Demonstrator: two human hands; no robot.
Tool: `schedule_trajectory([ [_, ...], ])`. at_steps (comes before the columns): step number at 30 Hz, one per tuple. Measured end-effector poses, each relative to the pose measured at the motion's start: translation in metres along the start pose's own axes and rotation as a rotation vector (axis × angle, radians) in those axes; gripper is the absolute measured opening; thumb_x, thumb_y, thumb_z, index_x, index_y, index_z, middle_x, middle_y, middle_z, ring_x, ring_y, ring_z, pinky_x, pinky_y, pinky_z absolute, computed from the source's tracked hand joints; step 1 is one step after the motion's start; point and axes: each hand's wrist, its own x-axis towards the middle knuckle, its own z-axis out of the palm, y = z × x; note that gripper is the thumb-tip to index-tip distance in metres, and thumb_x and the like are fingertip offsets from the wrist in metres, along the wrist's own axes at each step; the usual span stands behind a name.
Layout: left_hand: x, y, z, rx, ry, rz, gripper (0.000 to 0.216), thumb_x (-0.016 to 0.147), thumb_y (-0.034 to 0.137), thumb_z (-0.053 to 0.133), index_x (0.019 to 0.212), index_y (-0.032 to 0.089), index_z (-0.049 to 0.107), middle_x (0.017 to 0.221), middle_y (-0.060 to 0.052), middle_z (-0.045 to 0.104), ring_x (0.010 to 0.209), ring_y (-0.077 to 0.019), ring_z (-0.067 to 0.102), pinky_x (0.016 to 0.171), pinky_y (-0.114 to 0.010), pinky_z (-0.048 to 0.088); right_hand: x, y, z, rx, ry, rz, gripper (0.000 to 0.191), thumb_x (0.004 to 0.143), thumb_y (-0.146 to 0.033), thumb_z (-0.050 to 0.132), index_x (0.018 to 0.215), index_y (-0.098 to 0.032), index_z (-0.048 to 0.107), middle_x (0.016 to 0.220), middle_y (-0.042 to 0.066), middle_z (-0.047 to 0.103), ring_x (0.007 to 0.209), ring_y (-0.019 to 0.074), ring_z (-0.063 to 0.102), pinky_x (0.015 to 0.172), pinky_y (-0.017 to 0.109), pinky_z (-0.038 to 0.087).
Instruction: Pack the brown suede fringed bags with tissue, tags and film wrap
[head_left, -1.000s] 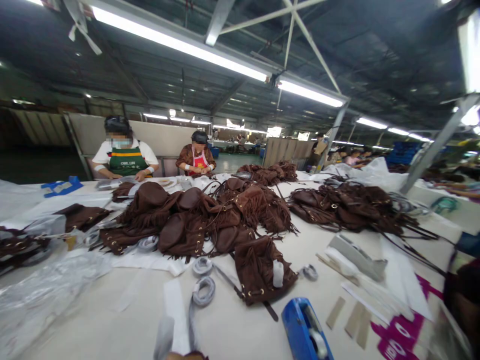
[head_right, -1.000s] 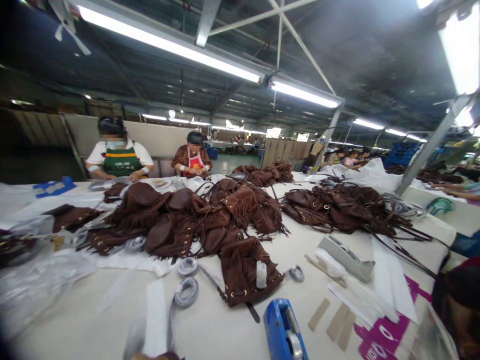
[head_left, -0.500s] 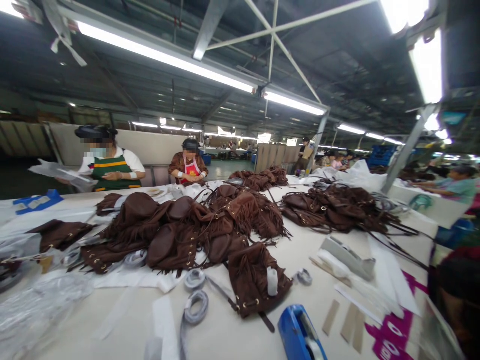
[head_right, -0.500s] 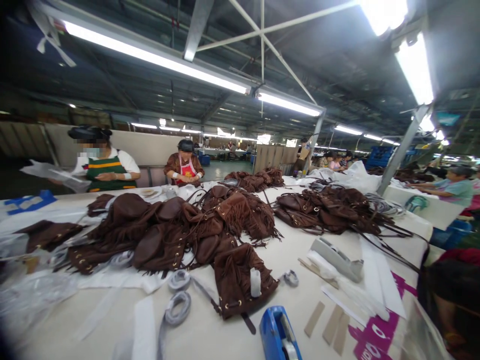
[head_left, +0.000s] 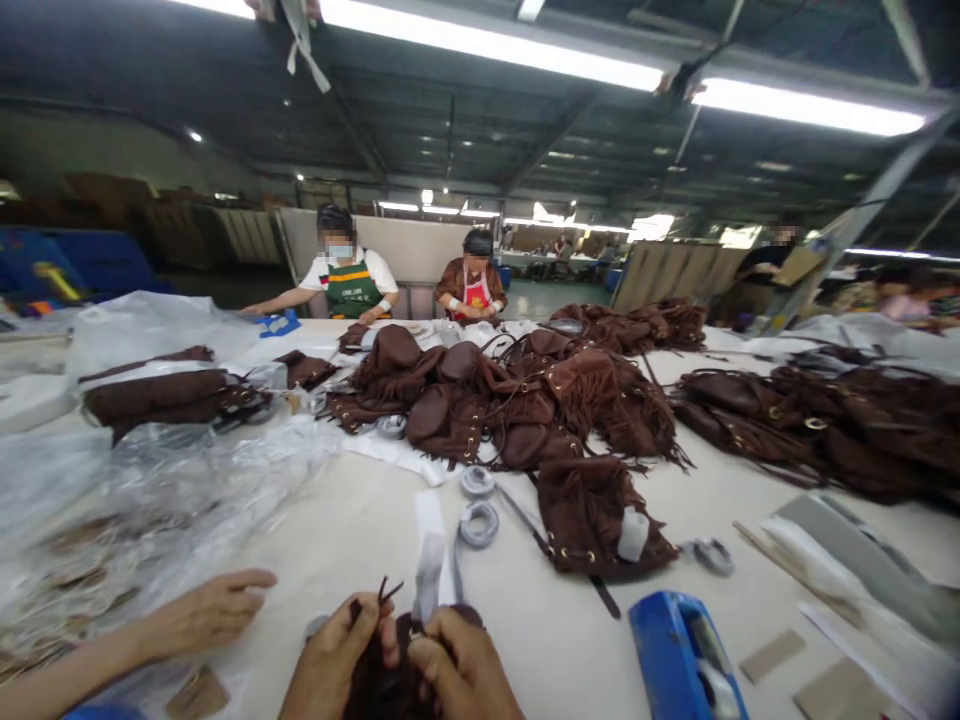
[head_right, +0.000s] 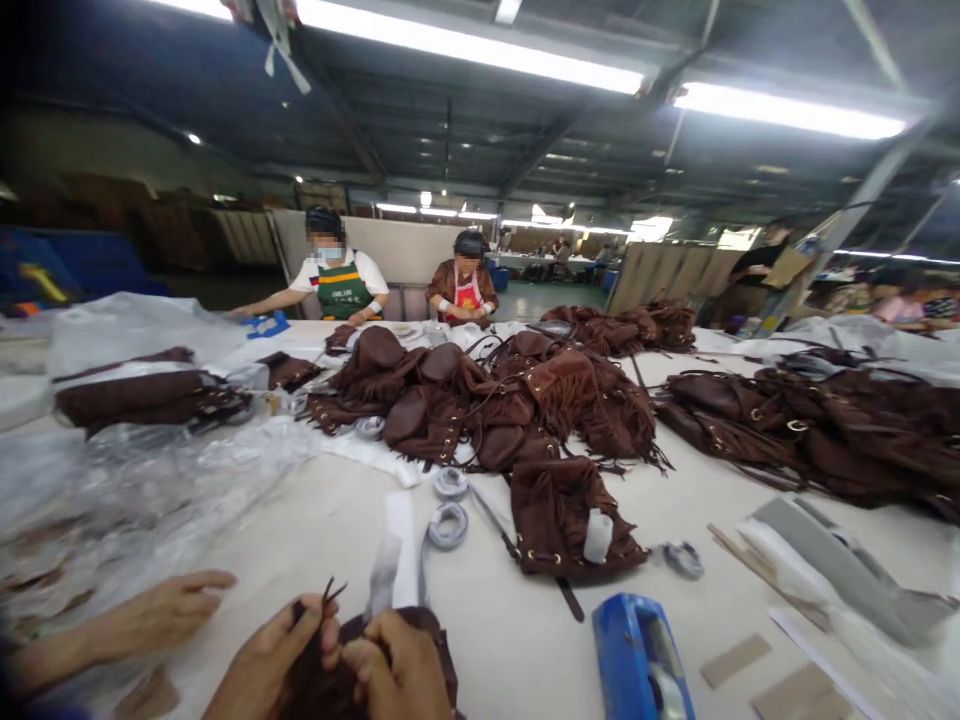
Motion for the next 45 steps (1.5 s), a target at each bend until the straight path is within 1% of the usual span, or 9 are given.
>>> schedule_trajectory([
  [4,0.005,-0.011,-0.001,-0.15,-0.068,0.014,0.041,0.071,0.058,0.077,0.082,0.02,0.065,0.073,-0.001,0.07,0.076,-0.0248,0.07,0.066,-0.034,0.054,0.016,0.002,0.015,0.084,0.096,0.013,0.026,0.081,-0.025,0.062,0.106,-0.021,0.065,0.072,-0.002,0.067,0.064,0.0149,0.063,0.063,0.023,0.047],
  [8,0.005,-0.014,-0.006,-0.188,0.063,0.019,0.041,0.063,0.05,0.085,0.087,0.02,0.072,0.094,-0.005,0.075,0.093,-0.0279,0.07,0.082,-0.037,0.056,0.024,-0.005,0.024,-0.022,0.175,-0.021,0.042,0.075,-0.018,0.064,0.116,-0.025,0.067,0.083,0.0,0.073,0.075,0.0187,0.068,0.071,0.025,0.048],
  [12,0.007,-0.016,-0.01,-0.216,0.182,0.011,0.041,0.052,0.042,0.092,0.079,0.019,0.073,0.099,-0.003,0.074,0.095,-0.0271,0.07,0.086,-0.035,0.055,0.028,-0.012,0.028,-0.063,0.242,-0.062,0.016,0.082,-0.018,0.06,0.092,-0.023,0.071,0.081,0.001,0.073,0.076,0.0179,0.068,0.071,0.024,0.045],
  [19,0.007,-0.017,-0.012,-0.21,0.142,-0.001,0.04,0.063,0.05,0.086,0.071,0.016,0.066,0.06,0.001,0.065,0.055,-0.0137,0.059,0.056,-0.024,0.046,0.028,-0.01,0.02,0.011,0.172,0.004,0.015,0.087,-0.024,0.058,0.075,-0.02,0.065,0.066,-0.002,0.065,0.065,0.0141,0.062,0.061,0.021,0.04],
  [25,-0.007,0.005,0.005,-0.346,0.193,-0.078,0.039,0.056,0.04,0.091,0.08,0.018,0.069,0.073,-0.001,0.07,0.069,-0.0192,0.066,0.07,-0.031,0.053,0.025,0.004,0.033,-0.12,0.186,-0.064,0.011,0.082,-0.018,0.062,0.092,-0.023,0.064,0.085,-0.001,0.072,0.081,0.0177,0.066,0.074,0.023,0.042],
  [28,-0.009,0.008,0.008,-0.353,0.214,-0.033,0.037,0.055,0.039,0.091,0.07,0.017,0.066,0.077,-0.002,0.072,0.072,-0.0179,0.066,0.068,-0.027,0.052,0.025,0.006,0.035,-0.134,0.207,-0.085,0.005,0.082,-0.019,0.061,0.084,-0.022,0.064,0.078,-0.001,0.07,0.075,0.0173,0.065,0.07,0.024,0.04],
  [35,0.008,-0.023,-0.018,-0.271,0.142,-0.063,0.045,0.055,0.047,0.09,0.07,0.017,0.06,0.06,0.001,0.066,0.051,-0.0143,0.06,0.054,-0.025,0.044,0.026,0.009,0.024,0.304,0.036,0.192,0.018,0.085,-0.037,0.059,0.081,-0.019,0.058,0.059,-0.004,0.057,0.042,0.0092,0.041,0.043,0.02,0.031],
  [41,0.005,-0.016,-0.009,-0.191,0.097,-0.008,0.044,0.058,0.05,0.088,0.079,0.018,0.065,0.069,-0.001,0.07,0.061,-0.0183,0.064,0.06,-0.029,0.049,0.024,0.006,0.032,0.041,0.163,0.013,0.013,0.077,-0.023,0.067,0.089,-0.022,0.064,0.072,-0.002,0.065,0.07,0.016,0.061,0.065,0.023,0.041],
  [45,0.0,-0.008,-0.012,-0.085,0.151,0.017,0.045,0.06,0.053,0.084,0.084,0.019,0.068,0.071,-0.001,0.069,0.066,-0.02,0.064,0.064,-0.031,0.049,0.025,0.009,0.027,-0.034,0.179,-0.07,0.01,0.084,-0.027,0.059,0.076,-0.021,0.06,0.067,-0.001,0.063,0.065,0.0147,0.059,0.062,0.023,0.037],
])
